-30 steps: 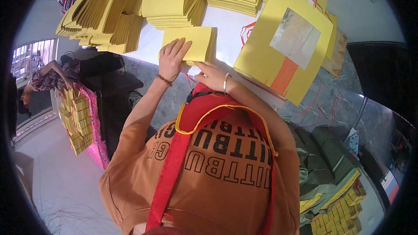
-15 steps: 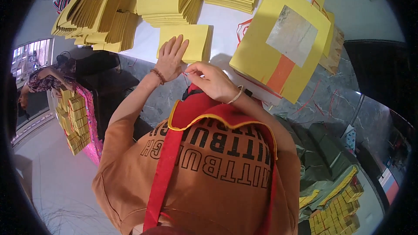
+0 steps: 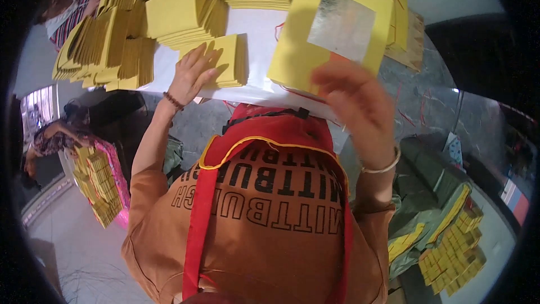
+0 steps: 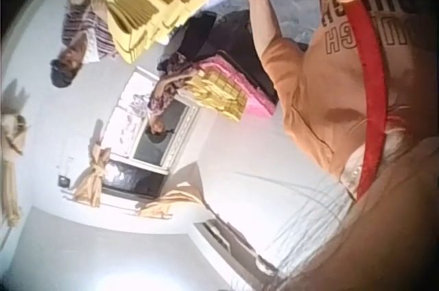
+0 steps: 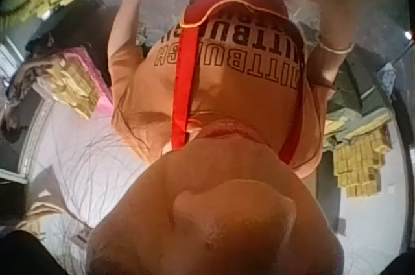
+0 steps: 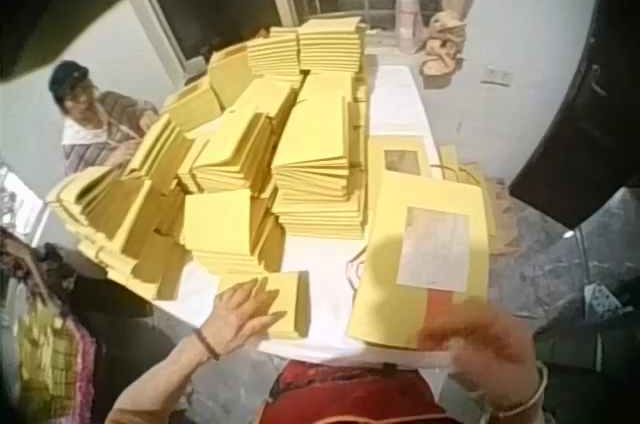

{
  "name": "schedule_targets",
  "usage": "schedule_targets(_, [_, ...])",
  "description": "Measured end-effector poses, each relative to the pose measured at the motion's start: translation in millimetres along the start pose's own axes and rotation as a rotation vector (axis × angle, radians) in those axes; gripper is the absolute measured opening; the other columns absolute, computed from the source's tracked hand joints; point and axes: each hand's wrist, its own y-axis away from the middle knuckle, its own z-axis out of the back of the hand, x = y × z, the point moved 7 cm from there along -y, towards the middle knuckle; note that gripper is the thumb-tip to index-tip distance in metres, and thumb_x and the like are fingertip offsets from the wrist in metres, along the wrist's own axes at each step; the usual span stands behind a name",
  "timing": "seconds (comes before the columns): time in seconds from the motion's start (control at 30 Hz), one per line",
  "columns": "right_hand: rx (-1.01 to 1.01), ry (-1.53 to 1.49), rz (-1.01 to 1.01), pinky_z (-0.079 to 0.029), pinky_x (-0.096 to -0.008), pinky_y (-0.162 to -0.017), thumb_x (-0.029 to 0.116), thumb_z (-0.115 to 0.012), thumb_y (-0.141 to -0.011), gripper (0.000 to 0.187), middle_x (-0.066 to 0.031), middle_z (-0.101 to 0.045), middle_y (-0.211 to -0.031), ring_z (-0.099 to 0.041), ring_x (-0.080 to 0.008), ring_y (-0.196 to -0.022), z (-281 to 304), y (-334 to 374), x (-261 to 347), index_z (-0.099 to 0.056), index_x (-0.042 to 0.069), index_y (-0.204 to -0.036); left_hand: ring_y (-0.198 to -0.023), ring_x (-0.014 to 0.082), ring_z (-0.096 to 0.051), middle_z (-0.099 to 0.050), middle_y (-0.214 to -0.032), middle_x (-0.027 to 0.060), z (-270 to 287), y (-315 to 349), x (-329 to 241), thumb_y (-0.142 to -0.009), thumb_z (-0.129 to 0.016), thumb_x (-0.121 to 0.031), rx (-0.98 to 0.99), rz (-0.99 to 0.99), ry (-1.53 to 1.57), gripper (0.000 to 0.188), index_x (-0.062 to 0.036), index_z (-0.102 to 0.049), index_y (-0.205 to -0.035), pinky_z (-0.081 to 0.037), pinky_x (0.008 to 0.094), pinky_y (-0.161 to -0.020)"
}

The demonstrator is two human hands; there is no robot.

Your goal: Stack and organize yellow ceremonial paper on a table.

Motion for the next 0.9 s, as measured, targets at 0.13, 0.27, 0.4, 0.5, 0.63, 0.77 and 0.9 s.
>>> schedule_targets(0.13, [-0.239, 0.478, 0.095, -0.037, -0.0318, -0.091, 0.008, -0.055, -0.083, 0.022, -0.0068, -0.061, -0.106, -0.054, -0.0177, -0.104, 53, 1, 7, -0.060, 0.003, -0.103, -0.108, 0.0319, -0.049, -0.051, -0.122, 0.0156, 31, -23, -33, -0.086, -0.056, -0.022, -0.104, -0.054, 0.091, 0.036, -0.0077, -0.055, -0.119, -0.037, 0.0403, -0.093])
schedule_targets(0.27, [-0.124, 0.940, 0.225, -0.037, -0.0339, -0.091, 0.012, -0.059, -0.081, 0.019, -0.0053, -0.062, -0.104, -0.054, -0.0220, -0.106, 52, -5, -3, -0.063, 0.006, -0.099, -0.105, 0.0306, -0.051, -0.054, -0.119, 0.0130, 48, -46, -99, -0.082, -0.061, -0.019, -0.200, -0.319, 0.310, 0.036, -0.0055, -0.056, -0.115, -0.040, 0.0368, -0.087])
schedule_targets(0.4, [-0.074, 1.050, 0.248, -0.038, -0.0357, -0.091, 0.015, -0.061, -0.080, 0.016, -0.0044, -0.064, -0.101, -0.053, -0.0263, -0.107, 50, -8, -29, -0.065, 0.007, -0.093, -0.100, 0.0256, -0.051, -0.054, -0.118, 0.0086, 45, -60, -168, -0.082, -0.061, -0.025, -0.156, -0.558, 0.095, 0.037, -0.0081, -0.057, -0.115, -0.040, 0.0359, -0.083])
schedule_targets(0.5, [-0.109, 0.896, 0.228, -0.039, -0.0369, -0.092, 0.016, -0.059, -0.082, 0.014, -0.0043, -0.064, -0.100, -0.052, -0.0266, -0.109, 59, -9, -35, -0.065, 0.006, -0.089, -0.091, 0.0219, -0.051, -0.056, -0.108, 0.0053, 35, -68, -175, -0.079, -0.061, -0.026, -0.134, -0.650, 0.012, 0.038, -0.0092, -0.058, -0.113, -0.040, 0.0344, -0.075])
schedule_targets(0.63, [-0.099, 0.685, 0.198, -0.036, -0.0376, -0.097, 0.026, -0.045, -0.092, 0.029, -0.0061, -0.065, -0.100, -0.048, -0.0274, -0.113, 70, -6, -46, -0.066, 0.005, -0.091, -0.081, 0.0223, -0.054, -0.060, -0.094, 0.0060, 42, -77, -177, -0.078, -0.064, -0.020, -0.141, -0.687, 0.116, 0.029, -0.0076, -0.062, -0.104, -0.043, 0.0326, -0.068])
schedule_targets(0.77, [-0.095, 0.563, 0.198, -0.033, -0.0381, -0.099, 0.037, -0.034, -0.094, 0.045, -0.0073, -0.064, -0.103, -0.044, -0.0275, -0.117, 73, -3, -46, -0.065, 0.005, -0.094, -0.069, 0.0216, -0.056, -0.059, -0.077, 0.0061, 44, -88, -174, -0.078, -0.063, -0.013, -0.168, -0.702, 0.257, 0.011, -0.0046, -0.062, -0.086, -0.047, 0.0304, -0.061])
schedule_targets(0.9, [-0.069, 0.465, 0.149, -0.030, -0.0392, -0.102, 0.049, -0.034, -0.091, 0.054, -0.0084, -0.062, -0.109, -0.041, -0.0268, -0.120, 76, -3, -51, -0.063, 0.004, -0.101, -0.069, 0.0243, -0.058, -0.059, -0.076, 0.0089, 44, -90, -171, -0.080, -0.062, -0.010, -0.155, -0.687, 0.343, 0.009, -0.0018, -0.062, -0.085, -0.048, 0.0321, -0.062])
